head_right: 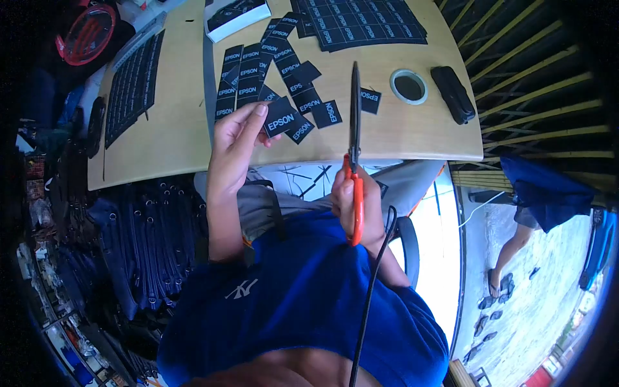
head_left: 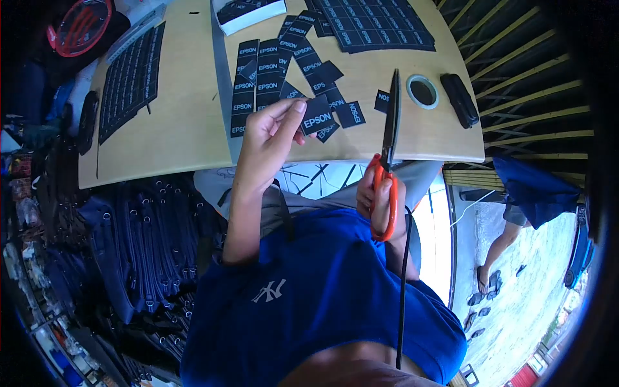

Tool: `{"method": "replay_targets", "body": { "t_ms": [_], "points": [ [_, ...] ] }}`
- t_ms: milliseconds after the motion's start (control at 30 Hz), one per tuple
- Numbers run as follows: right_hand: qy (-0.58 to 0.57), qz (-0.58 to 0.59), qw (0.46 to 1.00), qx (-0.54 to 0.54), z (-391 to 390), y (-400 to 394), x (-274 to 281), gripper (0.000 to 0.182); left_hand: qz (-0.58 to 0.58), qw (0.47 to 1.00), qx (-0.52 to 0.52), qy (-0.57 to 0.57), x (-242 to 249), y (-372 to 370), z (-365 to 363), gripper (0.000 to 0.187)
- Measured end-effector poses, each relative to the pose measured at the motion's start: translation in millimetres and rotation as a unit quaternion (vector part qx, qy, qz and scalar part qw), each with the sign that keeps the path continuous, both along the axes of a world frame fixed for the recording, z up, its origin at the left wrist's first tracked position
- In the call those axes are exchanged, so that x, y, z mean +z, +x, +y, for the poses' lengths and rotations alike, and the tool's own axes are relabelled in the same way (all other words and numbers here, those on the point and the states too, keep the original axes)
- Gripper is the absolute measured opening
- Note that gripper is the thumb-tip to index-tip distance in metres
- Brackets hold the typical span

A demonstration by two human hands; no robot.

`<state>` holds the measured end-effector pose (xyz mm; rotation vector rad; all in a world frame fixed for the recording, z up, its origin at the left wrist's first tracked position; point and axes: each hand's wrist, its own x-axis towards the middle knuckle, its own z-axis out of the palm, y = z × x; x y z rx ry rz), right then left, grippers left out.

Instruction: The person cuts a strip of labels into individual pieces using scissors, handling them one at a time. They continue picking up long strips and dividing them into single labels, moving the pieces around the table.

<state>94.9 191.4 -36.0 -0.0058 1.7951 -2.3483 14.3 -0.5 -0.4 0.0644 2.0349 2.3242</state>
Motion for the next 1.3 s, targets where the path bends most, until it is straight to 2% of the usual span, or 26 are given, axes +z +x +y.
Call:
{"method": "replay_targets", "body": {
  "t_ms": [100,167,200,267,333,400,467,533,567,600,667,700,733,900,1100,1200,1300],
  "points": [
    [-0.003,-0.001,1.0,-0.015,5.8,-1.5,-5.0,0.052,-0.001,1.0,0.001,-0.014,-4.7,-10.4,-5.4,0.024],
    [0.002,-0.006,0.999,-0.041,11.0,-2.1,-5.5,0.052,0.017,0.995,-0.013,-0.093,-6.1,-21.1,-11.4,0.023],
    [0.0,-0.005,0.999,-0.044,13.1,-2.2,-5.8,0.052,0.018,0.995,-0.016,-0.094,-5.4,-26.7,-9.9,0.023],
    [-0.009,-0.014,0.997,-0.077,18.3,-2.3,-6.8,0.052,0.071,0.982,-0.054,-0.165,-4.2,-35.5,-4.4,0.021],
    [-0.009,-0.012,0.997,-0.08,25.2,-1.9,-11.3,0.053,0.056,0.976,-0.069,-0.2,0.5,-40.0,10.0,0.019],
    [-0.021,-0.001,0.996,-0.089,29.7,-0.5,-9.2,0.053,0.147,0.943,-0.14,-0.263,-2.9,-47.7,23.8,0.018],
    [-0.019,0.004,0.996,-0.085,34.9,1.1,-10.1,0.053,0.133,0.929,-0.158,-0.308,2.2,-53.7,32.9,0.017],
    [-0.018,0.009,0.997,-0.08,38.8,2.0,-10.3,0.053,0.195,0.862,-0.203,-0.421,2.7,-60.6,37.6,0.019],
    [-0.019,0.01,0.996,-0.085,39.9,2.2,-9.6,0.052,0.231,0.83,-0.198,-0.467,3.3,-59.7,38.8,0.027],
    [-0.019,0.01,0.996,-0.09,40.8,2.1,-9.4,0.052,0.232,0.829,-0.199,-0.469,3.4,-58.1,40.1,0.027],
    [-0.028,0.002,0.995,-0.092,43.1,1.6,-10.2,0.051,0.318,0.784,-0.21,-0.49,2.6,-53.4,42.0,0.034],
    [-0.034,-0.004,0.995,-0.092,44.4,1.3,-11.1,0.05,0.266,0.781,-0.25,-0.507,5.1,-51.0,41.9,0.038],
    [-0.036,-0.006,0.995,-0.093,45.5,1.1,-12.1,0.05,0.265,0.78,-0.252,-0.508,2.8,-50.6,41.1,0.038],
    [-0.033,-0.008,0.996,-0.083,49.5,-2.1,-12.5,0.05,0.235,0.832,-0.237,-0.444,-6.6,-45.6,42.4,0.028],
    [-0.008,-0.011,0.996,-0.088,51.4,-1.9,-16.9,0.053,0.256,0.84,-0.189,-0.441,-3.8,-47.5,55.0,0.015],
    [-0.003,-0.007,0.996,-0.092,53.5,-0.5,-21.6,0.055,0.265,0.856,-0.177,-0.408,8.2,-53.2,74.0,0.015],
    [-0.015,-0.024,0.995,-0.095,54.1,1.8,-23.5,0.056,0.295,0.847,-0.211,-0.388,-6.5,-66.4,87.8,0.017]
  ]
}}
